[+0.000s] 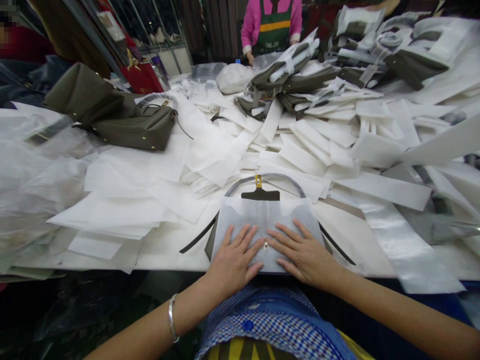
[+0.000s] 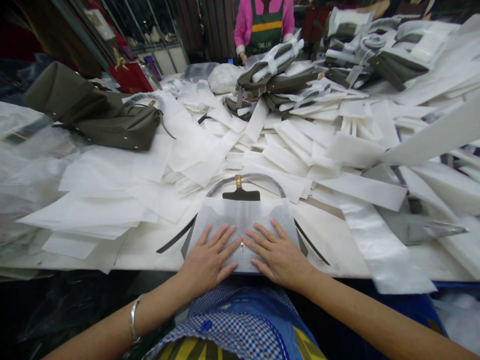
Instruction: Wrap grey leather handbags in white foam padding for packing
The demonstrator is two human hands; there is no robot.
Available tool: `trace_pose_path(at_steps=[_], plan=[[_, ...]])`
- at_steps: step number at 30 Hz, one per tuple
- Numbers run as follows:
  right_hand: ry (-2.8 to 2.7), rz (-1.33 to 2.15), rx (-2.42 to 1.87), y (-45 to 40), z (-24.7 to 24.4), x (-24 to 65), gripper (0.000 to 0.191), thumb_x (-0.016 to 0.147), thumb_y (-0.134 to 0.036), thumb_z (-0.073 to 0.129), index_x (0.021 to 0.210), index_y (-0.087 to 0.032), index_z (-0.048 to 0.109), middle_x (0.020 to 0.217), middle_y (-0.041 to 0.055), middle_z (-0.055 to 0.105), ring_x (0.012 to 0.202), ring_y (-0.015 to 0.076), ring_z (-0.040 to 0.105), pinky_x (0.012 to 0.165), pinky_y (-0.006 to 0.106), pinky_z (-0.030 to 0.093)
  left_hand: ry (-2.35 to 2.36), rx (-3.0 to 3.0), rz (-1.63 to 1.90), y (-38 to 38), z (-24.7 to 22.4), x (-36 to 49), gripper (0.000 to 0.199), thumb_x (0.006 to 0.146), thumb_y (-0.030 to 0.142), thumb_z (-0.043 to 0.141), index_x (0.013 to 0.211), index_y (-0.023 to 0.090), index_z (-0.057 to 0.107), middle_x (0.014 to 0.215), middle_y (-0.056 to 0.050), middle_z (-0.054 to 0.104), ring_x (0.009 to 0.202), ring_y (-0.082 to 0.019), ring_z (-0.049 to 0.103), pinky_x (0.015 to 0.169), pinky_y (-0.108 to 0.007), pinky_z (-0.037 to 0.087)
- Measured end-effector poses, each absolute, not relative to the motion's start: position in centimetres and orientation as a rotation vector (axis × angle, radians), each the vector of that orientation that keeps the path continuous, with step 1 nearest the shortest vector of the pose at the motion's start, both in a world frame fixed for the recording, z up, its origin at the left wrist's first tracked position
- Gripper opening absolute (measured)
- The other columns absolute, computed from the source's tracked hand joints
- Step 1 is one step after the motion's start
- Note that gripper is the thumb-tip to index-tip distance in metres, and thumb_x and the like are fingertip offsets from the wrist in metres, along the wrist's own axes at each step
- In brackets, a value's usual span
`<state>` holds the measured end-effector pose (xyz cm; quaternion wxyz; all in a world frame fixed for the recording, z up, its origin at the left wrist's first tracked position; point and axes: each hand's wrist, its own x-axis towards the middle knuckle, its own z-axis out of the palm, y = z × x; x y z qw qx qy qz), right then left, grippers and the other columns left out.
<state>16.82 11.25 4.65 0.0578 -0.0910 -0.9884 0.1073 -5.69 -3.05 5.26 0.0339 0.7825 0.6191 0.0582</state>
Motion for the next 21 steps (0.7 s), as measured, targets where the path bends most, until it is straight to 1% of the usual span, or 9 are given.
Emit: trace_pose_path(at_steps=[2, 5, 8, 11, 14, 16, 17, 19, 21], plan=[[-3.018, 0.286, -0.282, 11.2, 4.6, 16.9, 0.058, 0.098, -0.036, 0.050, 0.154, -0.026, 0.034, 0.158, 0.0060, 0.037, 0.148, 0.0297, 0.028, 0.120, 0.061, 0.013, 1.865, 2.449, 0.153, -2.9, 5.6, -6.2, 0.061, 0.099, 0.054, 0.041, 0.154, 0.029, 0.031, 0.163, -0.008, 0.027, 0.150, -0.029, 0.024, 0.121, -0.061, 0.013], [-3.024, 0.220, -0.245, 11.4, 4.7, 17.1, 0.062, 0.098, -0.042, 0.051, 0.155, -0.026, 0.033, 0.162, 0.0064, 0.029, 0.150, 0.0301, 0.024, 0.122, 0.060, 0.009, 1.839, 2.562, 0.178, -3.0, 5.1, -7.0, 0.066, 0.097, 0.055, 0.045, 0.155, 0.027, 0.030, 0.162, -0.010, 0.027, 0.150, -0.030, 0.024, 0.122, -0.058, 0.007], [-3.012, 0.134, -0.174, 12.0, 4.5, 17.2, 0.064, 0.097, -0.050, 0.051, 0.154, -0.025, 0.034, 0.162, 0.0070, 0.029, 0.150, 0.0300, 0.023, 0.123, 0.058, 0.004, 1.911, 2.663, 0.332, -3.5, 3.4, -7.2, 0.064, 0.097, 0.061, 0.041, 0.150, 0.026, 0.041, 0.156, -0.010, 0.041, 0.148, -0.030, 0.029, 0.123, -0.056, 0.004], [-2.943, 0.033, -0.072, 12.9, 3.5, 17.1, 0.062, 0.097, -0.055, 0.051, 0.150, -0.024, 0.042, 0.157, 0.0073, 0.039, 0.149, 0.0299, 0.026, 0.123, 0.057, 0.001, 1.989, 2.655, 0.563, -4.0, 1.4, -7.3, 0.053, 0.102, 0.055, 0.030, 0.140, 0.027, 0.055, 0.143, -0.006, 0.057, 0.145, -0.025, 0.036, 0.124, -0.051, 0.011], [-2.815, 0.026, -0.014, 13.8, 1.8, 17.4, 0.053, 0.098, -0.054, 0.050, 0.141, -0.024, 0.054, 0.150, 0.0039, 0.051, 0.148, 0.0276, 0.030, 0.124, 0.056, 0.012, 2.008, 2.571, 0.632, -4.4, 0.2, -8.1, 0.041, 0.106, 0.036, 0.031, 0.132, 0.026, 0.061, 0.137, 0.000, 0.063, 0.142, -0.019, 0.041, 0.124, -0.046, 0.018], [-2.764, 0.105, -0.035, 14.4, 0.7, 17.9, 0.041, 0.100, -0.043, 0.052, 0.137, -0.025, 0.057, 0.144, 0.0014, 0.057, 0.146, 0.0223, 0.033, 0.123, 0.049, 0.023, 1.946, 2.563, 0.503, -4.5, 0.3, -9.2, 0.036, 0.105, 0.026, 0.036, 0.132, 0.026, 0.061, 0.136, 0.002, 0.064, 0.140, -0.016, 0.044, 0.124, -0.042, 0.021], [-2.759, 0.162, -0.051, 14.6, 0.4, 18.1, 0.038, 0.100, -0.036, 0.052, 0.137, -0.025, 0.057, 0.141, 0.0007, 0.060, 0.145, 0.0192, 0.035, 0.122, 0.044, 0.028, 1.894, 2.565, 0.439, -4.4, 0.7, -9.8, 0.036, 0.105, 0.024, 0.038, 0.132, 0.027, 0.061, 0.135, 0.002, 0.064, 0.138, -0.014, 0.046, 0.123, -0.038, 0.025], [-2.782, 0.275, -0.104, 15.2, 0.4, 18.2, 0.042, 0.100, -0.025, 0.051, 0.142, -0.024, 0.051, 0.137, 0.0010, 0.063, 0.143, 0.0153, 0.039, 0.119, 0.037, 0.035, 1.794, 2.541, 0.414, -3.6, 2.0, -11.1, 0.036, 0.105, 0.024, 0.037, 0.132, 0.028, 0.061, 0.132, 0.003, 0.066, 0.134, -0.012, 0.051, 0.117, -0.030, 0.036], [-2.813, 0.333, -0.223, 16.0, 1.3, 17.8, 0.050, 0.099, -0.020, 0.050, 0.149, -0.023, 0.043, 0.137, 0.0027, 0.063, 0.139, 0.0163, 0.045, 0.117, 0.036, 0.039, 1.760, 2.482, 0.511, -2.0, 3.7, -11.9, 0.036, 0.105, 0.023, 0.037, 0.130, 0.026, 0.062, 0.128, 0.002, 0.069, 0.128, -0.011, 0.056, 0.108, -0.024, 0.046]])
